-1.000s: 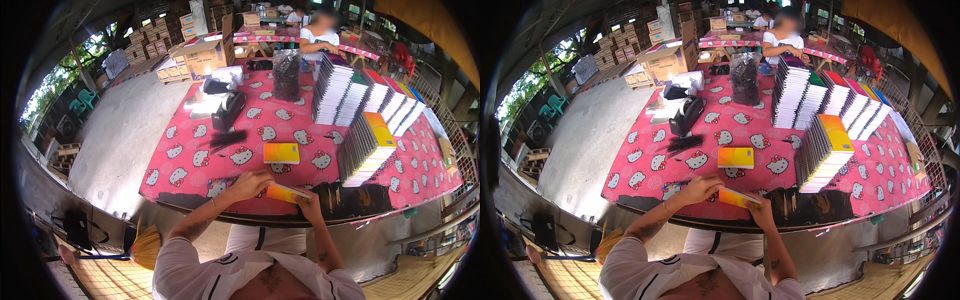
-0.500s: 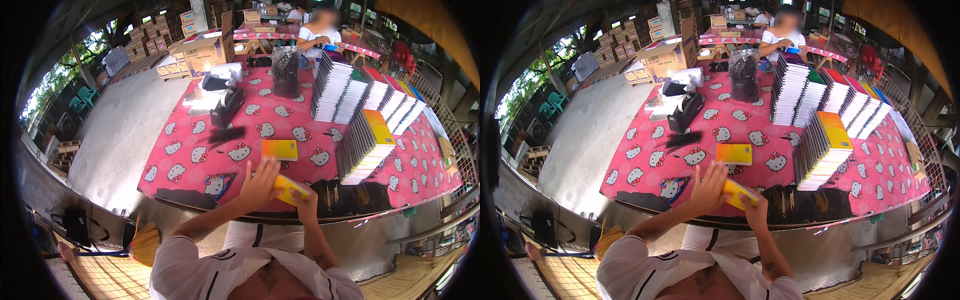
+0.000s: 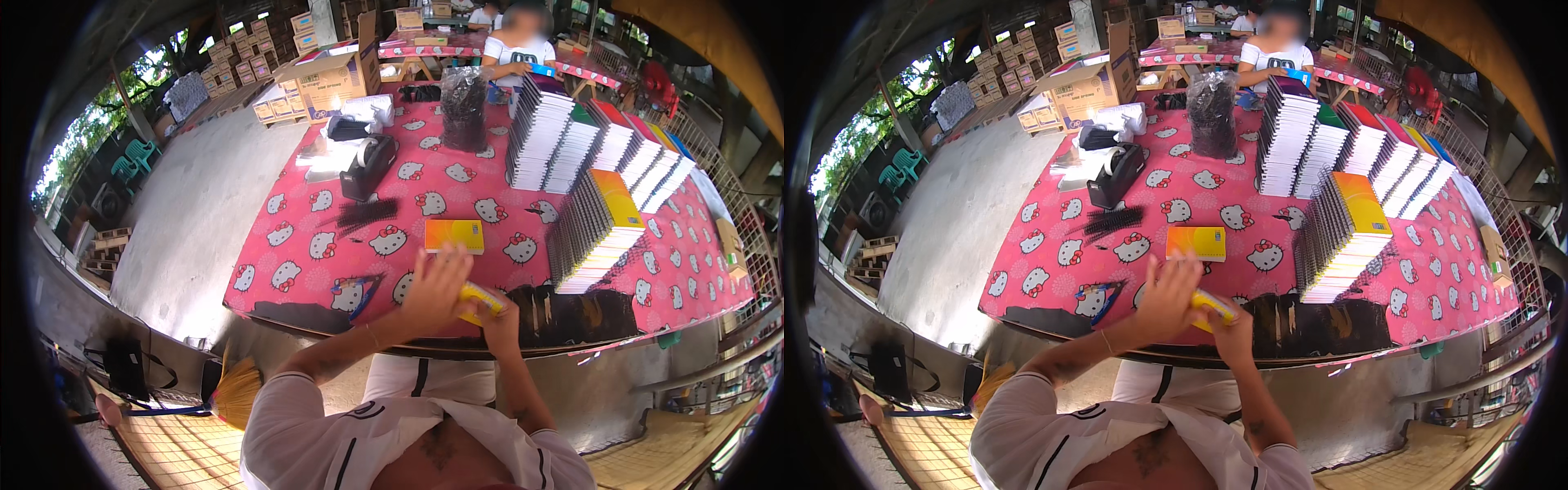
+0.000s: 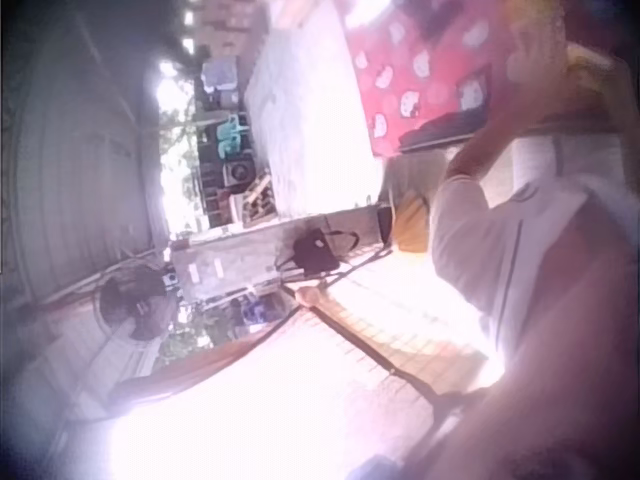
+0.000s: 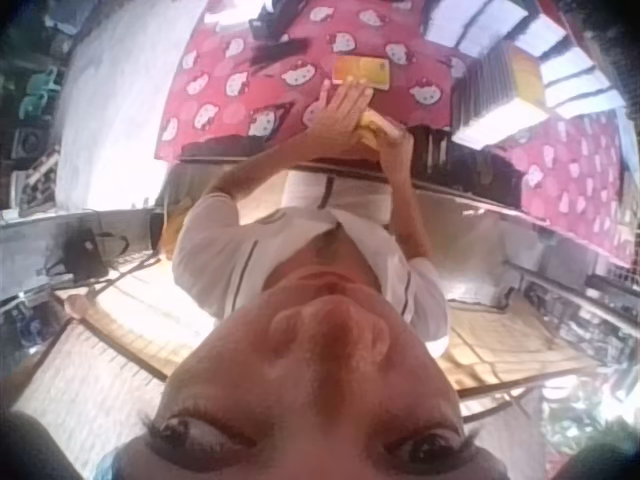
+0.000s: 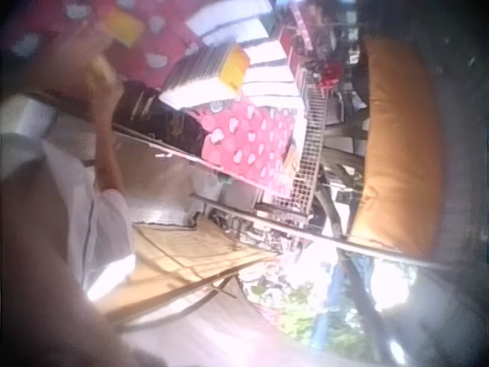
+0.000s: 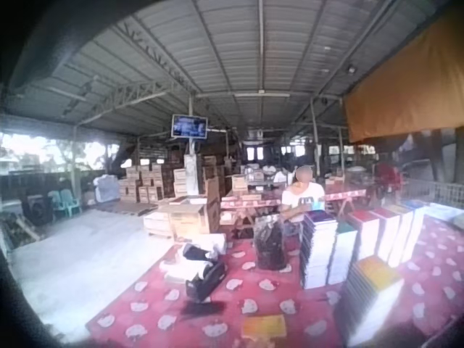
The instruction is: The person folds yellow notebook covers and stacks them on top of other notebooks on a table.
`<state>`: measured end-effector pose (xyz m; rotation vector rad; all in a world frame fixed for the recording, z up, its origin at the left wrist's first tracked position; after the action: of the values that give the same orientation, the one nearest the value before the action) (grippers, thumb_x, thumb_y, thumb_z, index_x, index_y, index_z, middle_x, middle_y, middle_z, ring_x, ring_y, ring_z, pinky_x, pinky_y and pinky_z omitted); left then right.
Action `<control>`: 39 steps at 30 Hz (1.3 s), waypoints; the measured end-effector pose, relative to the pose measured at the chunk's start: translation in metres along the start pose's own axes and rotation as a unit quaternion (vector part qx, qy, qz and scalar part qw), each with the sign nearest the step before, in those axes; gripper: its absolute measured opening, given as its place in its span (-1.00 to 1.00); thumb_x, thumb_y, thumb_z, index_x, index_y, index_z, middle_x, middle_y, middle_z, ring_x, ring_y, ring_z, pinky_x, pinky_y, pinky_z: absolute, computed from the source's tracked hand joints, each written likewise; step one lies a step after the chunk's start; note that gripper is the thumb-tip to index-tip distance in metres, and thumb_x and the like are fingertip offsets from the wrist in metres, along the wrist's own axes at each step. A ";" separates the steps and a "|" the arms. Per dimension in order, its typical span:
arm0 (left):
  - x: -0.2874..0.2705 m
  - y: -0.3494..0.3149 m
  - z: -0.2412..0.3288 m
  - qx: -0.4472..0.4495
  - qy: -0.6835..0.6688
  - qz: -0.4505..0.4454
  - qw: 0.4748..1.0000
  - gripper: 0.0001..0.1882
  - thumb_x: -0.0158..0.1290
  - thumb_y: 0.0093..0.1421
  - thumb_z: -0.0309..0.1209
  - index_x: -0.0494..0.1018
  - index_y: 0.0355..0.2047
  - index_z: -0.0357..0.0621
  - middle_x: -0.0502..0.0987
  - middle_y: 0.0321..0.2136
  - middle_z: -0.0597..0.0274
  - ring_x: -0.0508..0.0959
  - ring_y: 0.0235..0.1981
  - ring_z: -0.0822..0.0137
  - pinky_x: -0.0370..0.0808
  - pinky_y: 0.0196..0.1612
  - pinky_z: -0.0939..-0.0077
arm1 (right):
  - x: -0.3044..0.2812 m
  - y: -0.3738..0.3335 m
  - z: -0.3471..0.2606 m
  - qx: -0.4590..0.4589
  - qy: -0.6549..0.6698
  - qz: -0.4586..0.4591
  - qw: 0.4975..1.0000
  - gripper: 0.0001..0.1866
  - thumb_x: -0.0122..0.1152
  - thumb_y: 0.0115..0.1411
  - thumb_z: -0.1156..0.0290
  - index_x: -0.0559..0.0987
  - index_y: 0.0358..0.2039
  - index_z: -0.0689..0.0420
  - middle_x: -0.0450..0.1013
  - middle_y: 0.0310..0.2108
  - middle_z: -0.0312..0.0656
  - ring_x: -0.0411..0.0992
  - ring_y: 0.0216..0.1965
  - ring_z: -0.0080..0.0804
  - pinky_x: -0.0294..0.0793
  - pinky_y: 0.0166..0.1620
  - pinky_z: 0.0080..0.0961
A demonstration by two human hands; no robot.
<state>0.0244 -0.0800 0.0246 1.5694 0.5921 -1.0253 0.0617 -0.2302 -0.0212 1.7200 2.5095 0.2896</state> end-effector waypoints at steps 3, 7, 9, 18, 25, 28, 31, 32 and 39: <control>0.025 -0.060 0.035 0.054 -0.132 0.038 0.989 -0.22 -0.02 0.28 0.10 0.25 0.27 -0.30 0.22 0.32 -0.23 0.22 0.35 -0.17 -0.04 0.32 -0.42 | -0.018 0.002 0.000 -0.037 -0.015 0.018 0.999 -0.73 0.27 0.27 0.53 0.60 -0.02 0.31 0.59 -0.22 -0.24 0.46 -0.20 -0.63 0.47 -0.09 -0.63; 0.026 -0.004 -0.005 0.059 -0.082 -0.131 0.986 -0.34 -0.06 0.33 0.07 0.34 0.24 -0.18 0.24 0.32 -0.13 0.24 0.36 -0.08 -0.02 0.33 -0.40 | -0.025 -0.003 0.041 0.028 -0.041 -0.082 0.995 -0.71 0.26 0.26 0.54 0.60 0.00 0.28 0.57 -0.26 -0.27 0.43 -0.25 -0.65 0.47 -0.12 -0.64; 0.025 -0.001 -0.006 0.061 -0.126 -0.306 0.942 -0.39 -0.08 0.35 0.05 0.37 0.22 -0.13 0.24 0.32 -0.11 0.22 0.37 -0.06 -0.01 0.33 -0.39 | -0.022 -0.001 0.049 0.084 -0.011 -0.107 0.991 -0.71 0.25 0.26 0.54 0.60 0.00 0.28 0.56 -0.28 -0.28 0.41 -0.27 -0.66 0.47 -0.14 -0.63; 0.024 -0.031 0.036 0.030 -0.042 -0.059 0.997 -0.14 -0.04 0.28 0.13 0.17 0.35 -0.32 0.13 0.39 -0.14 0.10 0.44 -0.01 -0.03 0.35 -0.34 | -0.023 0.000 0.047 -0.033 -0.121 -0.088 0.988 -0.68 0.16 0.27 0.56 0.58 0.04 0.25 0.61 -0.31 -0.17 0.42 -0.32 -0.58 0.50 -0.21 -0.50; 0.036 -0.036 0.047 0.047 -0.055 -0.062 0.995 -0.10 -0.10 0.29 0.17 0.12 0.35 -0.39 0.11 0.39 -0.22 0.10 0.43 -0.09 -0.10 0.34 -0.39 | -0.023 -0.004 0.063 0.034 -0.115 -0.088 0.989 -0.56 0.16 0.17 0.60 0.56 0.10 0.19 0.59 -0.35 -0.01 0.46 -0.34 -0.60 0.51 -0.22 -0.47; 0.032 -0.018 0.036 0.046 -0.034 -0.074 0.996 -0.09 -0.12 0.30 0.18 0.10 0.36 -0.39 0.10 0.39 -0.22 0.09 0.43 -0.11 -0.11 0.33 -0.40 | -0.012 -0.001 0.037 -0.014 -0.105 -0.109 0.988 -0.55 0.17 0.16 0.60 0.56 0.11 0.18 0.61 -0.33 -0.03 0.46 -0.32 -0.61 0.52 -0.19 -0.50; 0.039 -0.029 0.050 0.062 -0.031 -0.083 0.994 -0.11 -0.17 0.32 0.18 0.11 0.37 -0.36 0.12 0.39 -0.16 0.09 0.44 -0.05 -0.11 0.34 -0.36 | -0.021 -0.002 0.055 0.037 -0.104 -0.095 0.989 -0.57 0.20 0.16 0.59 0.56 0.09 0.21 0.62 -0.31 -0.04 0.48 -0.29 -0.62 0.52 -0.18 -0.50; 0.036 -0.036 0.055 0.062 -0.030 -0.086 0.994 -0.12 -0.19 0.33 0.18 0.12 0.37 -0.34 0.13 0.39 -0.12 0.09 0.44 -0.01 -0.11 0.35 -0.34 | -0.019 -0.001 0.053 0.018 -0.097 -0.101 0.990 -0.58 0.21 0.16 0.59 0.56 0.08 0.21 0.62 -0.31 -0.04 0.49 -0.29 -0.61 0.53 -0.18 -0.49; 0.030 -0.051 0.061 0.062 -0.099 0.003 0.993 -0.28 -0.12 0.36 0.06 0.27 0.30 -0.27 0.33 0.28 -0.07 0.28 0.34 0.04 -0.13 0.36 -0.32 | -0.020 0.001 0.063 0.040 -0.087 -0.097 0.991 -0.64 0.29 0.19 0.48 0.57 0.01 0.25 0.60 -0.42 -0.03 0.49 -0.41 -0.58 0.52 -0.25 -0.40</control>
<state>-0.0202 -0.1297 -0.0276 1.5517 0.3936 -1.2168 0.0807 -0.2416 -0.0835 1.4392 2.5639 0.0240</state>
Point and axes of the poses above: each hand's wrist, its own y-axis towards the middle knuckle, its own x-axis out of the palm, z = x × y, the point moved 5 cm from there along y, towards the middle knuckle
